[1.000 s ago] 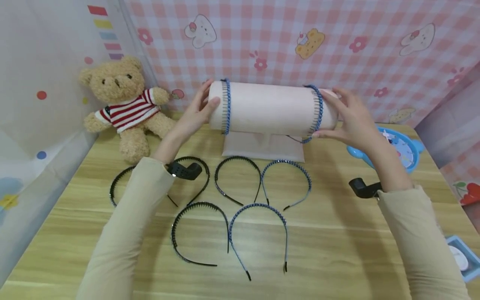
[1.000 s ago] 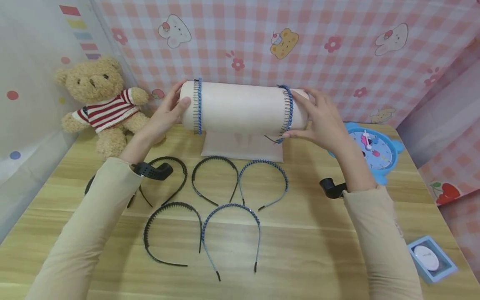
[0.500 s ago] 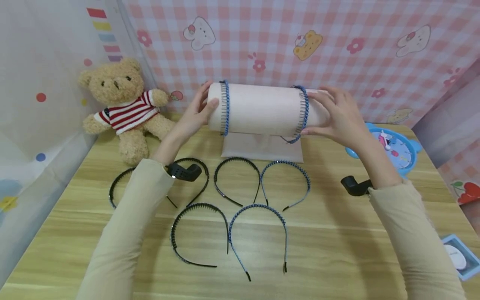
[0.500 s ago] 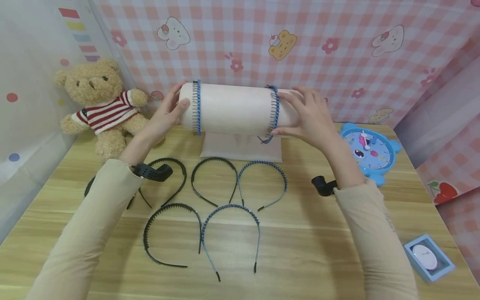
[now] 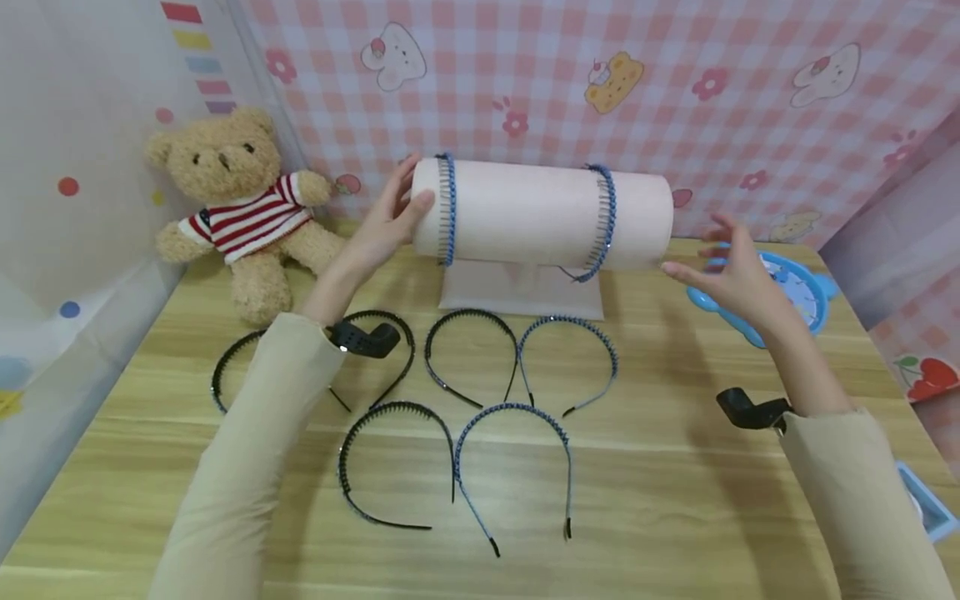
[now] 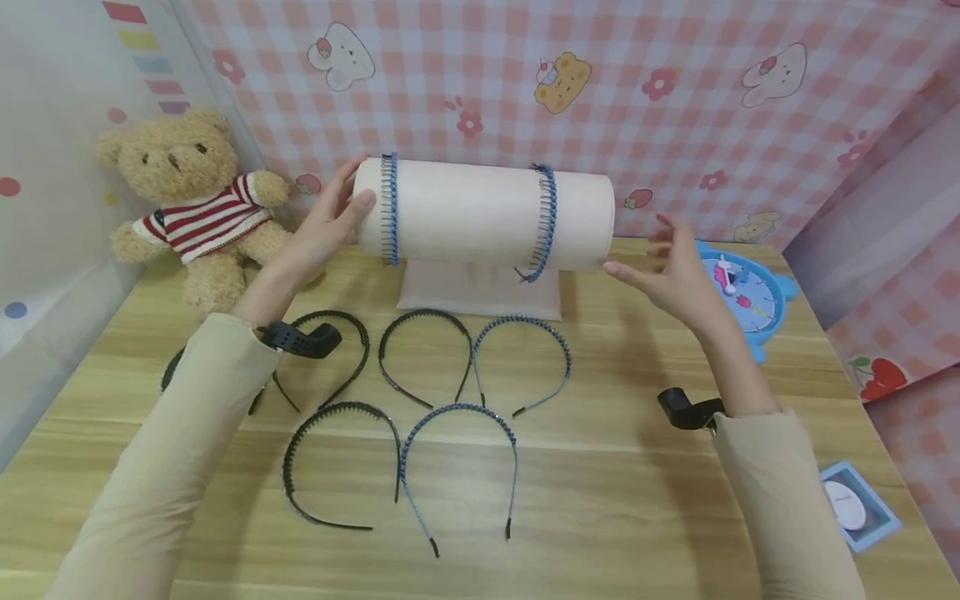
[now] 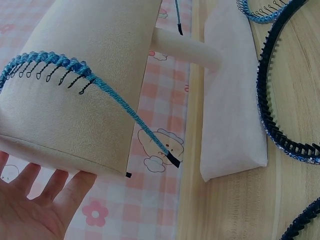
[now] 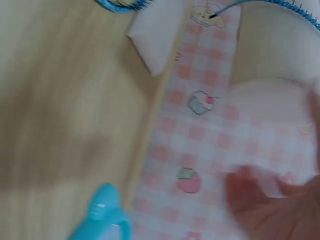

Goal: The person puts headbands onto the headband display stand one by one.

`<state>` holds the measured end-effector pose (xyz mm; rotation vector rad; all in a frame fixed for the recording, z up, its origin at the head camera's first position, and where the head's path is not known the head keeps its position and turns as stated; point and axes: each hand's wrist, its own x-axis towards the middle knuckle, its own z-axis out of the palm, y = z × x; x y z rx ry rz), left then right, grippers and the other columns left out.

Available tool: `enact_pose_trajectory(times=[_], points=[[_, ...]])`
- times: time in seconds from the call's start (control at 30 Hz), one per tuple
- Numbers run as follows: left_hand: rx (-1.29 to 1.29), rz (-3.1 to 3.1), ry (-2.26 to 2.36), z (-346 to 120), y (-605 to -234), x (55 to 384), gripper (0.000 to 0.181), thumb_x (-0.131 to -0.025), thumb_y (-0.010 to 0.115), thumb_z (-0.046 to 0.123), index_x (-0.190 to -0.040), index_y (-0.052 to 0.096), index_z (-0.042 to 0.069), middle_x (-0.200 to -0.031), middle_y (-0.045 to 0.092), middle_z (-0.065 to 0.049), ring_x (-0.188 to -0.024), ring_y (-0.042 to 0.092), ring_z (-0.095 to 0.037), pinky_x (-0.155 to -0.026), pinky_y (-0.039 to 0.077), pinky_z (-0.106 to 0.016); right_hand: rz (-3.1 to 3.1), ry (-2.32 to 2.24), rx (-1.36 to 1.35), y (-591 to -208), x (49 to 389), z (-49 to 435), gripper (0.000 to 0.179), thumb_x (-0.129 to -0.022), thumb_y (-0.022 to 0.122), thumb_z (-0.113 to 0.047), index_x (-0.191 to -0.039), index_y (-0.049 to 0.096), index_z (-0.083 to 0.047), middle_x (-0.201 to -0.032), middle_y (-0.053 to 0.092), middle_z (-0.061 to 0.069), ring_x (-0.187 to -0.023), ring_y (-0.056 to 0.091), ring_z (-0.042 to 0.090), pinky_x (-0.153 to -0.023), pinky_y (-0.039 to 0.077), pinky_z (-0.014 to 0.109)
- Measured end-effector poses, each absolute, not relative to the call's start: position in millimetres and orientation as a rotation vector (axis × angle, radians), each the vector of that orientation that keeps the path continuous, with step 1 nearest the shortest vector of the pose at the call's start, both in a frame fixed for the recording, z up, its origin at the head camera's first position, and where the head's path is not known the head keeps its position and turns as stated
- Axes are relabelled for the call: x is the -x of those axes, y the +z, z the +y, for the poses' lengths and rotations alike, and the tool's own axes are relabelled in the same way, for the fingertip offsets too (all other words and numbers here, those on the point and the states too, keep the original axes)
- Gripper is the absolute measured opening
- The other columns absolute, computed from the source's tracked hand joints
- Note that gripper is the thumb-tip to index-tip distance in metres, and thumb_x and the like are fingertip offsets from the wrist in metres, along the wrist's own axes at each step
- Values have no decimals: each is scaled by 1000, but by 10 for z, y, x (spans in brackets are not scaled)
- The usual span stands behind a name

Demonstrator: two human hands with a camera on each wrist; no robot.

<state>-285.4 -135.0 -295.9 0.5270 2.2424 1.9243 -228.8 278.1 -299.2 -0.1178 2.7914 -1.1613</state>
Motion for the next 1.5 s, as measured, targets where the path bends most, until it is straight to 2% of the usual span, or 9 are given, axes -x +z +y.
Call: enact_pose_trajectory(times=[0.1,0.17,0.3,0.57,0.67,0.83,0.97,1.23,1.5], points=[[-533,2267,1907,-1368,-2977,2904,64,-94,44,40,-146,8,32,-155,9,-1,-138,23,-28,-103,37,-54,2591,-928,103,-3146,2300,2851,84,-88,54,-46,-143,13,2,-136,30,29,-122,35,42,-97,39,54],[-528,2272,1902,-1368,-2961,2898,64,-94,44,39,-147,8,31,-155,9,-2,-138,23,-28,-103,37,-54,2501,-817,173,-3264,2312,2852,75,-89,53,-45,-137,27,6,-130,38,29,-118,41,39,-94,43,50],[-513,2264,1899,-1350,-2893,2830,63,-96,42,33,-148,6,26,-155,8,-4,-138,21,-30,-104,35,-55,2471,-743,278,-3449,2339,2733,56,-89,56,-40,-123,46,2,-122,49,24,-112,48,33,-90,46,44],[-501,2266,1894,-1312,-2843,2743,58,-98,37,24,-148,6,23,-155,9,-6,-138,24,-31,-103,37,-54,2521,-549,363,-3653,2405,2344,50,-85,60,-40,-111,55,2,-111,60,20,-101,56,29,-85,50,41],[-504,2266,1894,-1308,-2855,2744,58,-98,36,23,-148,6,24,-155,9,-6,-137,24,-31,-102,38,-54,2554,-534,389,-3719,2417,2260,38,-86,62,-31,-101,57,3,-96,62,16,-86,57,24,-73,51,33],[-505,2266,1888,-1308,-2861,2745,58,-98,37,24,-148,6,25,-155,9,-5,-137,24,-30,-101,39,-53,2572,-535,420,-3735,2429,2224,15,-88,56,-14,-86,55,1,-75,55,7,-66,48,15,-56,42,23],[-505,2263,1889,-1315,-2849,2741,59,-98,37,25,-148,5,26,-155,8,-5,-137,24,-29,-101,39,-53,2468,-687,357,-3673,2426,2274,17,-90,51,-13,-91,51,4,-75,57,7,-62,52,11,-55,49,24],[-496,2262,1894,-1313,-2835,2739,58,-98,37,25,-148,5,25,-155,8,-5,-137,24,-30,-102,38,-53,2249,-1034,213,-3513,2406,2513,44,-94,50,-21,-122,39,12,-81,65,6,-67,62,9,-61,56,27],[-490,2266,1891,-1316,-2844,2747,59,-98,37,25,-148,6,25,-155,9,-6,-138,23,-30,-103,37,-53,2134,-1083,175,-3330,2360,2815,49,-91,56,-26,-121,44,10,-84,65,7,-69,63,10,-65,57,32]])
